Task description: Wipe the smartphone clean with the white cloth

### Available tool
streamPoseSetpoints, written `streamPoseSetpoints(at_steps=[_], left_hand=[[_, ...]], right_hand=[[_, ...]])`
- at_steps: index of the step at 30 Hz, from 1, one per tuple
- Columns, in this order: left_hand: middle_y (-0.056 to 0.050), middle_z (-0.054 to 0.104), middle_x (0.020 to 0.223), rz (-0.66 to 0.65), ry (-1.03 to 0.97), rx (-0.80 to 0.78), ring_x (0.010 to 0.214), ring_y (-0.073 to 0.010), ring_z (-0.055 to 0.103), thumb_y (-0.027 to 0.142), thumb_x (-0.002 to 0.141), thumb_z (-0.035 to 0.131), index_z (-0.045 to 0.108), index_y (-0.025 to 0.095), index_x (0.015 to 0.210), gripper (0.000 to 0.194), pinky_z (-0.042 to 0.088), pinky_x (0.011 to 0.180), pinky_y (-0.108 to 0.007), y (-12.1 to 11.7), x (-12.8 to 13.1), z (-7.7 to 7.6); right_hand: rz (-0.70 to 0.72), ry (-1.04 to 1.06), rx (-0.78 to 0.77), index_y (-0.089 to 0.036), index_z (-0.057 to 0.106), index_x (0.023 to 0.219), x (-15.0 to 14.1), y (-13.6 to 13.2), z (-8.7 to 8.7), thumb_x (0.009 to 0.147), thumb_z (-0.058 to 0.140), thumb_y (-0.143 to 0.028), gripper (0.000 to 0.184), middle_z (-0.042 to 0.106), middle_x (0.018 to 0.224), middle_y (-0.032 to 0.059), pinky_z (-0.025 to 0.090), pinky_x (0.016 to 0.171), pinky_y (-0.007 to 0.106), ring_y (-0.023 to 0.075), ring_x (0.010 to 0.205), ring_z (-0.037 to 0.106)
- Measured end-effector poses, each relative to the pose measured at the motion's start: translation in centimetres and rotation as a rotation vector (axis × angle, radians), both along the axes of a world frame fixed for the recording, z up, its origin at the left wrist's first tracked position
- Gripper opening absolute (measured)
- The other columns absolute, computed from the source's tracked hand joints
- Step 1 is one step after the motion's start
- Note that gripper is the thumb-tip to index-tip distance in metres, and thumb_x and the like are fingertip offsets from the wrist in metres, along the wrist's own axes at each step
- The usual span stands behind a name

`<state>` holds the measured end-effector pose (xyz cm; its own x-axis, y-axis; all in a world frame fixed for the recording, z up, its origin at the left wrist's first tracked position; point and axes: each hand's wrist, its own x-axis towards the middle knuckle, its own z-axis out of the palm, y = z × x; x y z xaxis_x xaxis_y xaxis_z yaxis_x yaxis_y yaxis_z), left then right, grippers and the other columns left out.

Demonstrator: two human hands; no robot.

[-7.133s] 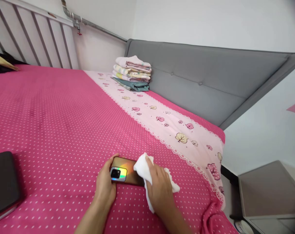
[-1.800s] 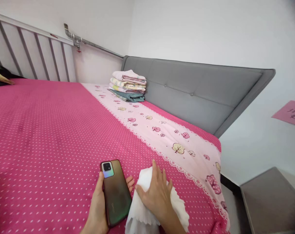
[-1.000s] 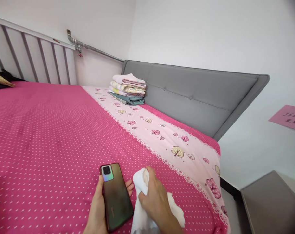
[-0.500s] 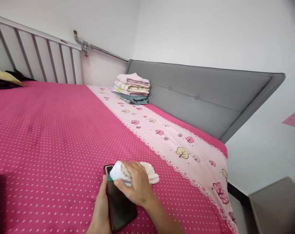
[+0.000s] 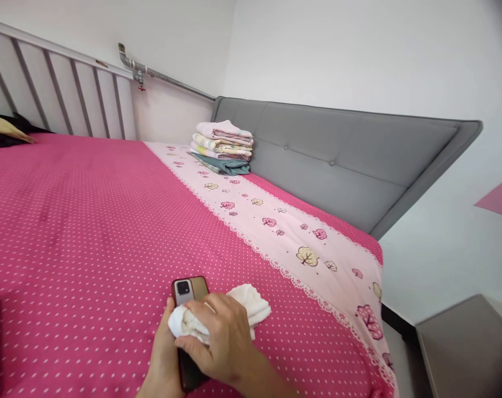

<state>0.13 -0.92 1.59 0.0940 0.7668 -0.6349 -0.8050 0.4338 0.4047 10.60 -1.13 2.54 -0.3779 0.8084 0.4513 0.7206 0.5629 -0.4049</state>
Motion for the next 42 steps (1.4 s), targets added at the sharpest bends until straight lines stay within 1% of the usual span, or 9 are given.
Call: streamPoseSetpoints(at_steps=[2, 6, 11, 16, 20, 26, 31, 38, 42], left_hand=[[-0.007, 0.063, 0.053, -0.025, -0.023, 0.021, 0.047, -0.0202, 0.060, 0.042, 0.086, 0.048, 0.060, 0.014, 0.062, 0.039, 0.052, 0.049, -0.033, -0.1, -0.2, -0.2], [-0.006, 0.058, 0.046, -0.092, -0.043, 0.079, 0.039, -0.0171, 0.055, 0.047, 0.085, 0.048, 0.056, 0.015, 0.055, 0.044, 0.047, 0.040, -0.028, -0.5, -0.2, 0.3], [-0.010, 0.059, 0.048, -0.178, -0.027, 0.062, 0.046, -0.0244, 0.061, 0.055, 0.086, 0.039, 0.062, 0.010, 0.067, 0.053, 0.052, 0.048, -0.038, -0.5, 0.3, 1.4], [-0.017, 0.068, 0.069, -0.161, -0.045, -0.044, 0.077, -0.0342, 0.068, 0.057, 0.082, 0.046, 0.063, 0.009, 0.082, 0.051, 0.054, 0.071, -0.049, -0.3, 0.7, 1.8], [-0.020, 0.070, 0.082, -0.150, -0.069, -0.052, 0.087, -0.0371, 0.066, 0.057, 0.080, 0.049, 0.062, 0.003, 0.101, 0.059, 0.052, 0.079, -0.052, -0.2, 0.7, 1.2], [-0.019, 0.071, 0.086, -0.121, -0.060, -0.014, 0.088, -0.0358, 0.067, 0.056, 0.078, 0.054, 0.061, 0.003, 0.108, 0.061, 0.052, 0.079, -0.049, 0.0, 0.6, 0.1], [-0.019, 0.071, 0.086, -0.111, -0.014, -0.018, 0.087, -0.0346, 0.067, 0.056, 0.079, 0.053, 0.061, 0.004, 0.107, 0.060, 0.053, 0.078, -0.047, 0.1, 0.7, 0.2], [-0.013, 0.072, 0.075, -0.087, -0.014, 0.030, 0.083, -0.0327, 0.068, 0.052, 0.079, 0.056, 0.065, 0.008, 0.098, 0.049, 0.053, 0.079, -0.046, 0.2, 0.6, -0.3], [-0.015, 0.072, 0.077, -0.116, -0.006, 0.019, 0.082, -0.0334, 0.068, 0.055, 0.080, 0.052, 0.064, 0.006, 0.100, 0.054, 0.053, 0.079, -0.047, 0.2, 0.6, -0.2]], right_hand=[[0.005, 0.026, 0.001, -0.027, 0.058, 0.105, -0.1, -0.7, 0.0, 0.079, 0.054, -0.051, 0.035, 0.056, 0.083, 0.0004, 0.035, 0.068, 0.030, 0.0177, 0.077, 0.053], [-0.040, 0.103, -0.001, -0.023, 0.054, 0.073, -0.4, -1.2, -0.5, 0.072, 0.049, -0.049, 0.026, 0.052, 0.065, -0.0009, 0.029, 0.057, 0.028, 0.0155, 0.061, 0.050], [-0.045, 0.220, 0.038, -0.021, 0.032, 0.054, -0.5, -1.1, -1.2, 0.059, 0.047, -0.045, 0.028, 0.039, 0.047, -0.0030, 0.023, 0.049, 0.027, 0.0118, 0.045, 0.038], [-0.024, 0.248, 0.013, -0.022, 0.021, 0.052, -0.2, -1.6, -0.9, 0.059, 0.043, -0.048, 0.035, 0.028, 0.043, -0.0042, 0.021, 0.044, 0.027, 0.0103, 0.039, 0.030], [0.010, 0.247, -0.011, -0.022, 0.017, 0.052, 0.3, -2.0, -0.5, 0.065, 0.038, -0.053, 0.040, 0.025, 0.041, -0.0046, 0.024, 0.043, 0.027, 0.0097, 0.038, 0.027], [-0.033, 0.194, -0.005, -0.023, 0.025, 0.053, 1.1, -2.3, -0.9, 0.067, 0.043, -0.057, 0.041, 0.037, 0.047, -0.0030, 0.037, 0.050, 0.025, 0.0114, 0.046, 0.042], [-0.012, 0.288, -0.013, -0.022, 0.027, 0.055, 1.2, -2.3, -0.8, 0.070, 0.040, -0.059, 0.042, 0.038, 0.048, -0.0030, 0.036, 0.053, 0.026, 0.0120, 0.048, 0.040], [0.014, 0.253, -0.024, -0.022, 0.027, 0.056, 1.3, -2.1, -0.5, 0.071, 0.035, -0.061, 0.043, 0.037, 0.048, -0.0033, 0.032, 0.052, 0.027, 0.0114, 0.047, 0.038], [0.022, 0.239, -0.003, -0.022, 0.028, 0.056, 1.3, -1.8, -0.7, 0.072, 0.033, -0.062, 0.044, 0.037, 0.049, -0.0035, 0.028, 0.049, 0.028, 0.0108, 0.045, 0.037]])
